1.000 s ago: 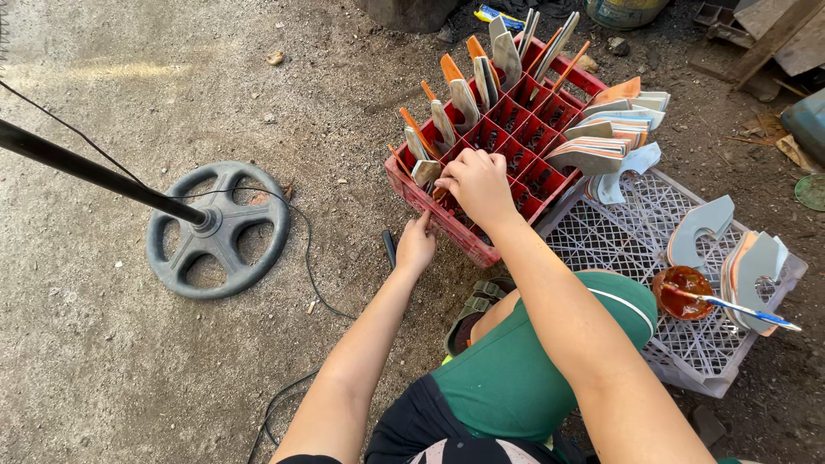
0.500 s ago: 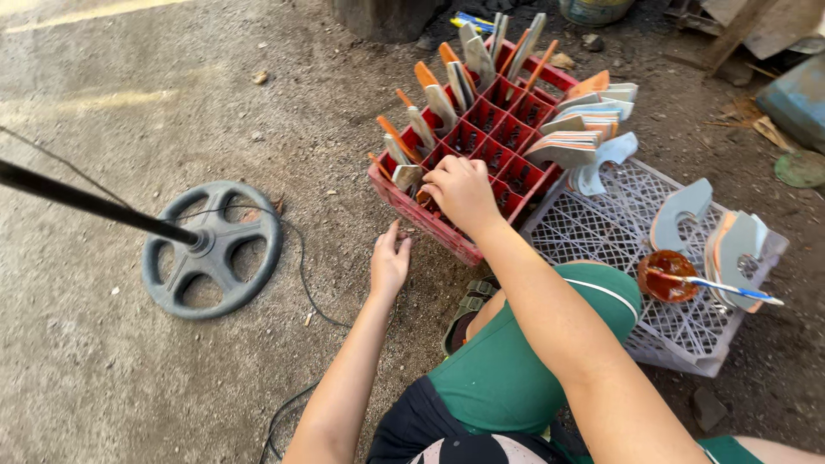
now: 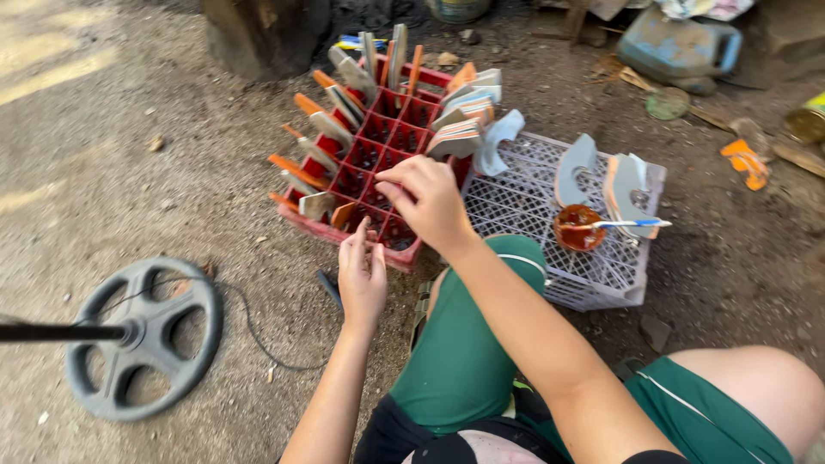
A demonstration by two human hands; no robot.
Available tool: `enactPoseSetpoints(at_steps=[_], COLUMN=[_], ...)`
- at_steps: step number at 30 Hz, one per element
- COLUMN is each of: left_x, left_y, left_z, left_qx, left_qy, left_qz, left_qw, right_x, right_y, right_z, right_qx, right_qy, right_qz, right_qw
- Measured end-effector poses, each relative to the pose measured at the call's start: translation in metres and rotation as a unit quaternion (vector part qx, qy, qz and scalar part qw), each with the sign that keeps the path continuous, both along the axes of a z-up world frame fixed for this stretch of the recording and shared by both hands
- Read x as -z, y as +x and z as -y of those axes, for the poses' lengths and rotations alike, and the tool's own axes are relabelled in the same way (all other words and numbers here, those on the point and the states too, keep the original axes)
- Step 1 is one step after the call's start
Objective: The person sits on the ground and uses a small brush to apply orange paint to curved shoe sole parts. They pick up each part from a white crate, paint it, and place it into a red crate to dry.
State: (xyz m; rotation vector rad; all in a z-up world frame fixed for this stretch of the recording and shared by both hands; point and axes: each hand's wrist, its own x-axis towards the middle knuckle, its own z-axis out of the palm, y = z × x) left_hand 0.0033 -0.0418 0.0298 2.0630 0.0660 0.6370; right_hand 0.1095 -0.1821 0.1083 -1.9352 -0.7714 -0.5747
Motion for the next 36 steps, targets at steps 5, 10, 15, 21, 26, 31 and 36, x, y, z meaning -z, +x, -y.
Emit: enactPoseSetpoints(at_steps=[5,10,15,21,26,31,36], left_x=[-0.037,-0.053,-0.005,0.071,0.071,0.058,0.043], left_y=[0.021,0.087,0.098,0.077,0.086,0.086,0.089], left_z=[0.072,0.187,0.267,0.304,0.307,0.299,0.287], left_qx=[0.121,0.279,0.212,0.137,0.146,0.134,0.116], left_qy=[-0.087,-0.468,-0.647,-0.650,-0.644,-0.659,-0.682], left_qz=[-0.004,-0.025,-0.194,-0.341,-0.312,-0.310,-0.257], left_qw=[0.989,0.838,0.706,0.665,0.683,0.672,0.675], right_x=[0.024,0.108,0.194,0.225,0.231,0.249,0.227], right_y=[0.032,0.076,0.120,0.153,0.168,0.178,0.183], right_z=[0.148,0.298,0.334,0.303,0.290,0.312,0.318], right_qx=[0.142,0.324,0.325,0.379,0.415,0.411,0.177], right_qy=[-0.020,-0.221,-0.282,-0.370,-0.363,-0.237,0.290], right_qz=[0.057,-0.140,-0.264,-0.295,-0.326,-0.397,-0.471], right_qw=[0.988,0.909,0.863,0.795,0.768,0.785,0.814])
